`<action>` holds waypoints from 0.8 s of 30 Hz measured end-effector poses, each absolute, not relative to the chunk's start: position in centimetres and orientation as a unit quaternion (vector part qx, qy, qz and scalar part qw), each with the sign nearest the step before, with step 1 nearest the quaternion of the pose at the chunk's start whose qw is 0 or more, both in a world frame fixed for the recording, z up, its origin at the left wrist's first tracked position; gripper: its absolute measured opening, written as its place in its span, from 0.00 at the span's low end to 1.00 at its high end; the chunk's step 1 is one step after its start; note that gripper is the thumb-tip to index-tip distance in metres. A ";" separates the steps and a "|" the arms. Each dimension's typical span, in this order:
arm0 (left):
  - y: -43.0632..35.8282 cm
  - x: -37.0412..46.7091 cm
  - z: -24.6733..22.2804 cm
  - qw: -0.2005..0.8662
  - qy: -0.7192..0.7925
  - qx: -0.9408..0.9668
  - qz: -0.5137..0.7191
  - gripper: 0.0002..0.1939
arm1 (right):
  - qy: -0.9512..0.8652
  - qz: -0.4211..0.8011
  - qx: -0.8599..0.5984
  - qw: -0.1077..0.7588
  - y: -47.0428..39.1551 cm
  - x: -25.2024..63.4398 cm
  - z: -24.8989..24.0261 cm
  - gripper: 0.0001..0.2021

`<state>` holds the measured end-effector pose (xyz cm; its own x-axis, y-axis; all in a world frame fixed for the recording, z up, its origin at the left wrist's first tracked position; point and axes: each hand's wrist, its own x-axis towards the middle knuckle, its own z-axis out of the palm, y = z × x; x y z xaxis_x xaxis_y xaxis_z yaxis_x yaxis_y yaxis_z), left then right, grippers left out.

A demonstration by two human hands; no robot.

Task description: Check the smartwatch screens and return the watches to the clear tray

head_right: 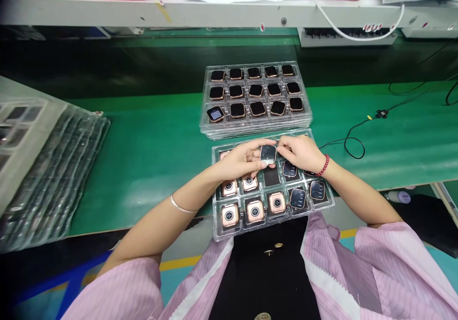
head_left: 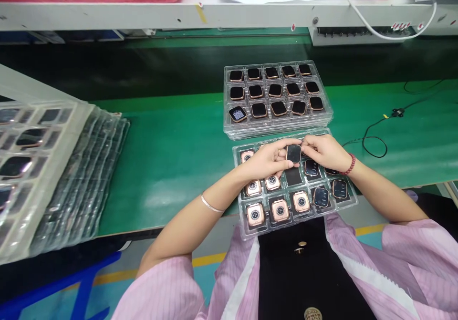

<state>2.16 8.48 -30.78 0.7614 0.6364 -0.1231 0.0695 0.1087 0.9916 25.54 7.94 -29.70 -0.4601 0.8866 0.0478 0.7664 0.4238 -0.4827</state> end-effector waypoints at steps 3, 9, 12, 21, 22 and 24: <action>8.1 2.4 -30.9 0.607 0.266 0.721 0.202 0.31 | -0.826 0.094 -0.541 0.126 8.0 25.7 -29.5 0.13; 7.1 2.8 -29.9 0.271 0.293 0.908 0.125 0.23 | -0.842 0.054 -0.518 0.141 3.8 27.4 -26.8 0.14; 7.1 2.7 -29.6 0.261 0.299 0.911 0.116 0.18 | -0.902 0.110 -0.415 0.040 0.1 27.2 -26.5 0.13; 7.5 2.9 -31.0 0.151 0.345 0.920 0.109 0.22 | -0.869 0.278 -0.392 0.118 0.5 26.5 -26.2 0.12; 7.5 3.0 -31.1 0.143 0.353 0.917 0.116 0.21 | -0.849 0.299 -0.406 0.159 1.1 26.5 -26.2 0.12; 7.5 3.0 -31.1 0.147 0.365 0.905 0.161 0.19 | -0.808 0.331 -0.435 0.222 2.2 26.5 -26.2 0.12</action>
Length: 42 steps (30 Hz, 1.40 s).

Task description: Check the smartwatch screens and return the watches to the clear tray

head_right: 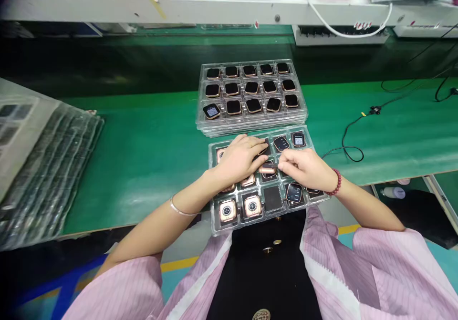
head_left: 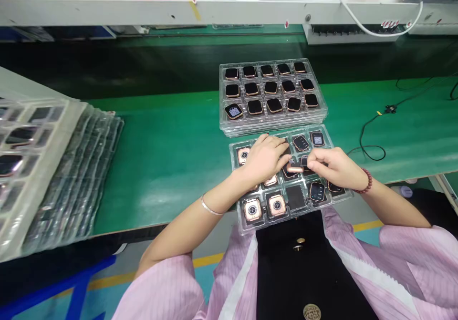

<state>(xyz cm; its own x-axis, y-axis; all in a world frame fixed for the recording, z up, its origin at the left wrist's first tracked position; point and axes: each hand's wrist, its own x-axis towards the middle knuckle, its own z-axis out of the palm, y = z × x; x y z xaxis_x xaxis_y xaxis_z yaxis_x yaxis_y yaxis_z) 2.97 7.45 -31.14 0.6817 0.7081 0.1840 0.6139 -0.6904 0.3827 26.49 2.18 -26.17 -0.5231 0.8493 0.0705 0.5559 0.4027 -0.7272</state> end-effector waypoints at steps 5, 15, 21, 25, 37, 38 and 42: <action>8.2 2.2 -31.2 0.215 0.322 0.890 0.242 0.22 | -0.746 0.380 -0.459 0.295 3.9 26.3 -26.4 0.13; 8.6 3.5 -31.5 0.114 0.414 0.892 0.141 0.11 | -0.718 0.390 -0.482 0.315 5.5 26.9 -27.9 0.20; 8.3 3.4 -31.1 0.293 0.379 0.841 0.252 0.26 | -0.711 0.419 -0.464 0.322 5.6 26.6 -27.7 0.23; 8.0 3.1 -31.4 0.518 0.298 0.753 0.278 0.33 | -0.721 0.400 -0.466 0.320 5.8 26.2 -28.3 0.20; 1.5 3.8 -29.7 0.311 0.166 0.929 0.113 0.15 | -0.839 0.138 -0.506 0.145 8.7 23.6 -28.3 0.11; 1.0 3.8 -29.8 0.269 0.167 0.944 0.094 0.14 | -0.854 0.127 -0.490 0.119 8.9 22.7 -28.2 0.11; 0.3 3.6 -29.6 0.183 0.181 0.963 0.072 0.16 | -0.898 0.080 -0.432 0.001 9.5 19.5 -28.3 0.13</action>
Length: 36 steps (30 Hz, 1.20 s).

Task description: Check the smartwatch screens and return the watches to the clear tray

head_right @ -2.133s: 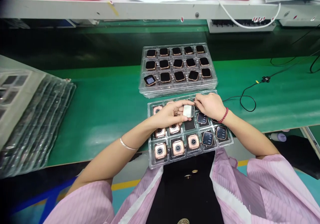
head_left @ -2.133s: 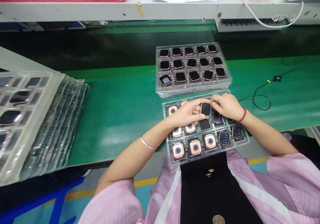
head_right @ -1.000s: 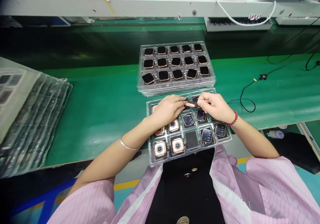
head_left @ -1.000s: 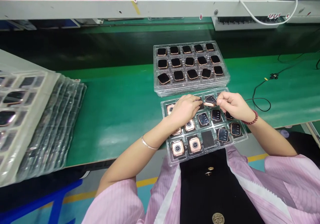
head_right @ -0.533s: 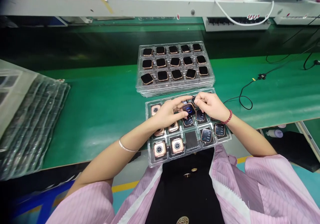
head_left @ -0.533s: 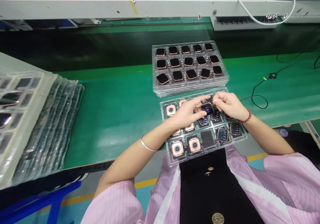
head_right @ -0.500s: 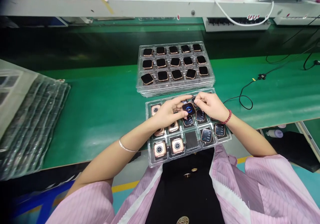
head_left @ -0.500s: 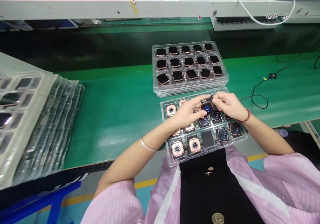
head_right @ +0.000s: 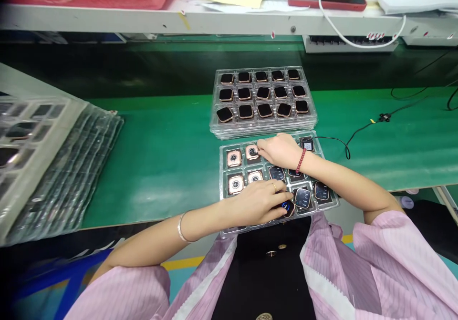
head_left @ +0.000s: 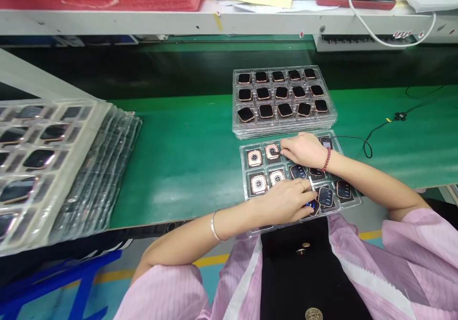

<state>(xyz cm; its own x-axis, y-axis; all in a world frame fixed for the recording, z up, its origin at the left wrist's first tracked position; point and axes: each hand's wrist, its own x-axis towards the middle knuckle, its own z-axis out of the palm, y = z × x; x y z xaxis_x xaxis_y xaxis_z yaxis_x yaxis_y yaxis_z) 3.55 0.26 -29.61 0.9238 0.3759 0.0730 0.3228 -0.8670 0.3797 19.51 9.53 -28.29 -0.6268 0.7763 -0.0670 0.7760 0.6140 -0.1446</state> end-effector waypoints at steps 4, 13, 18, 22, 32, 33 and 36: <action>-0.2 3.2 -29.9 0.139 0.139 0.976 0.089 0.14 | -0.898 0.086 -0.430 -0.037 9.8 18.7 -28.4 0.12; 7.0 -0.6 -30.6 0.243 0.430 0.800 0.340 0.27 | -0.808 0.367 -0.409 0.215 11.6 19.4 -28.7 0.11; 10.3 -1.9 -32.0 0.490 0.440 0.686 0.310 0.34 | -0.784 0.337 -0.449 0.264 11.9 19.8 -30.1 0.11; 10.2 -1.8 -32.7 0.565 0.404 0.634 0.339 0.34 | -0.829 0.218 -0.474 0.199 11.9 19.9 -30.4 0.09; 9.2 -2.2 -31.7 0.236 0.475 0.818 0.223 0.15 | -0.896 0.150 -0.410 0.080 7.2 20.4 -27.1 0.11; 9.1 -2.1 -31.6 0.210 0.488 0.821 0.212 0.16 | -0.911 0.155 -0.380 0.039 6.4 20.3 -27.0 0.11; 8.7 -2.0 -31.3 0.190 0.496 0.813 0.238 0.15 | -0.926 0.182 -0.330 -0.033 5.2 20.0 -27.0 0.11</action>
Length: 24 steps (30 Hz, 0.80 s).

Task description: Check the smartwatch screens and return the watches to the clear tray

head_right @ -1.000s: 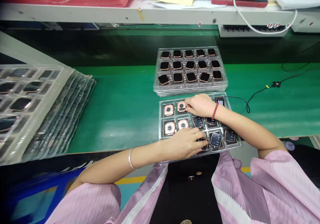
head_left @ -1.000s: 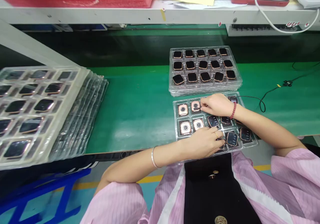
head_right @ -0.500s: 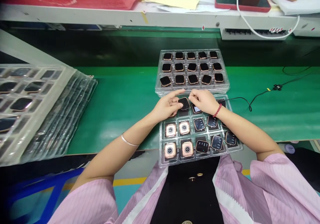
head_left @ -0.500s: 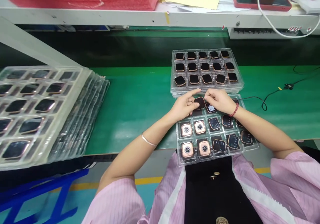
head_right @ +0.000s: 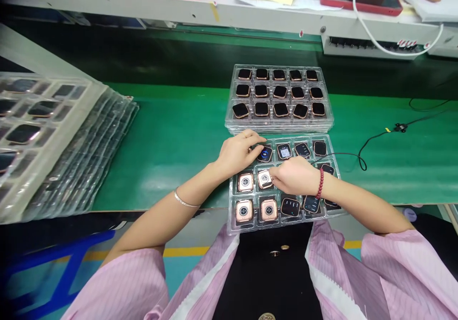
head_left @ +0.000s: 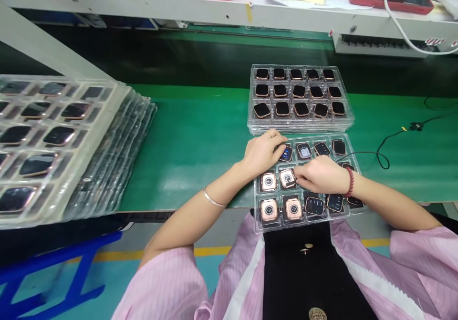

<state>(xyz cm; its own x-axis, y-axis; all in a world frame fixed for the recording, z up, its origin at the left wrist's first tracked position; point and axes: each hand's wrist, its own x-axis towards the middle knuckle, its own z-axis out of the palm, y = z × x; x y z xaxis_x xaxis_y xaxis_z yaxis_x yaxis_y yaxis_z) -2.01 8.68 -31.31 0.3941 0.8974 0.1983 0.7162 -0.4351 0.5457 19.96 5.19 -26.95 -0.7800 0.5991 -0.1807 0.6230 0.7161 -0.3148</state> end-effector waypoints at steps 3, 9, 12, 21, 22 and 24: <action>8.6 -2.4 -30.9 0.293 0.439 0.800 0.285 0.19 | 0.898 -0.294 0.327 -0.031 5.9 20.0 -27.0 0.11; 8.5 -2.9 -30.5 0.599 0.305 0.706 0.222 0.35 | 0.809 -0.326 0.439 -0.215 8.1 20.9 -27.6 0.13; 8.4 -2.8 -30.5 0.658 0.303 0.650 0.228 0.43 | 0.816 -0.289 0.450 -0.219 8.1 21.1 -28.3 0.12; 7.7 -2.2 -30.7 0.503 0.284 0.790 0.205 0.25 | 0.831 -0.105 0.518 -0.173 7.4 22.3 -27.6 0.12; 7.5 -2.1 -30.7 0.441 0.291 0.827 0.194 0.23 | 0.833 -0.097 0.515 -0.179 6.7 22.6 -27.1 0.13; 7.2 -2.0 -30.6 0.333 0.298 0.881 0.158 0.17 | 0.860 -0.098 0.475 -0.159 4.7 22.9 -26.5 0.14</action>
<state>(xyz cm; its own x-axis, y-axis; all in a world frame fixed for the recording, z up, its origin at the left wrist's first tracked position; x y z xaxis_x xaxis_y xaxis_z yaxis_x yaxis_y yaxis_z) -2.03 7.20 -30.58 0.7724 0.6302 0.0787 0.4204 -0.6002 0.6804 22.90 4.70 -26.48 -0.4990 0.8478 0.1795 0.7854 0.5300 -0.3199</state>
